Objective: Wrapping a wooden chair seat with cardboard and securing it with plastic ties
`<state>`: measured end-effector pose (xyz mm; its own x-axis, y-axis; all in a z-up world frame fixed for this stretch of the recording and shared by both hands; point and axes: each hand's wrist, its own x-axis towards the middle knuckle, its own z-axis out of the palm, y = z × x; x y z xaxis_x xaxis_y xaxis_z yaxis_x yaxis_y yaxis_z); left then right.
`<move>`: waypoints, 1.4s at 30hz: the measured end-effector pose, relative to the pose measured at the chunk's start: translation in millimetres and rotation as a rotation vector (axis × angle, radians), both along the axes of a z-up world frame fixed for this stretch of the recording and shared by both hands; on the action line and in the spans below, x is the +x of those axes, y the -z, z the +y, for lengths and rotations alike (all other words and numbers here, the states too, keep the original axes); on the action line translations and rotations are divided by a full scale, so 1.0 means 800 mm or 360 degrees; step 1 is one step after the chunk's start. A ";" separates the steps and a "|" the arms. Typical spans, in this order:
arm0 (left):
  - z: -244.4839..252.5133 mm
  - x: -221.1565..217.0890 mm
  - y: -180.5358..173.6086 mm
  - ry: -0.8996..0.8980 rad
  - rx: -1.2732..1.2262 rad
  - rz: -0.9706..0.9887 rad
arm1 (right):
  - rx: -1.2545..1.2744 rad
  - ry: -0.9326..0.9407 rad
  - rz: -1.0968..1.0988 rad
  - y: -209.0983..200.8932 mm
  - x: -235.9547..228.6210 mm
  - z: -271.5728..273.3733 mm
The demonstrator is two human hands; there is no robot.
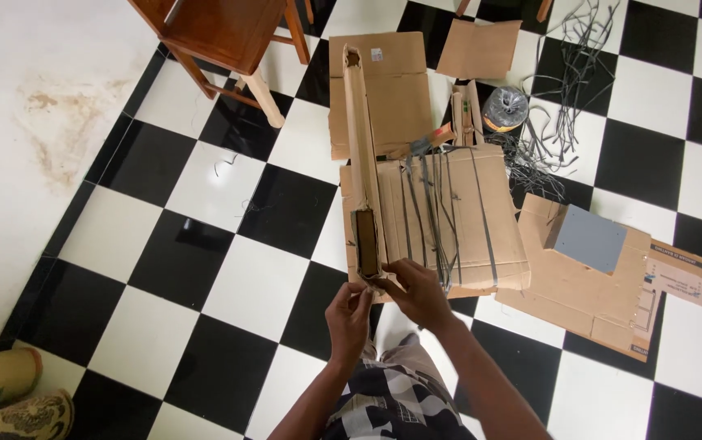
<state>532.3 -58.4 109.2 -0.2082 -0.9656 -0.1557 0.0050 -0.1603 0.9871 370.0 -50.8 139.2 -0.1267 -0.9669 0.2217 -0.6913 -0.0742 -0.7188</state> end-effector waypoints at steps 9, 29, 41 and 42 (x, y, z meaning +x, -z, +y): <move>0.002 -0.013 0.003 -0.0211 0.0154 0.0054 | 0.0014 -0.0150 -0.0303 -0.033 -0.005 0.010; -0.015 -0.003 -0.018 0.0289 0.0354 0.0089 | 0.0014 0.0218 0.0082 0.055 0.043 0.111; -0.050 0.021 -0.014 0.0621 0.0671 0.0071 | 0.0420 0.0046 0.0124 0.001 0.073 0.097; -0.050 0.021 -0.011 0.0625 0.0670 0.0072 | 0.0419 0.0050 0.0126 -0.007 0.074 0.097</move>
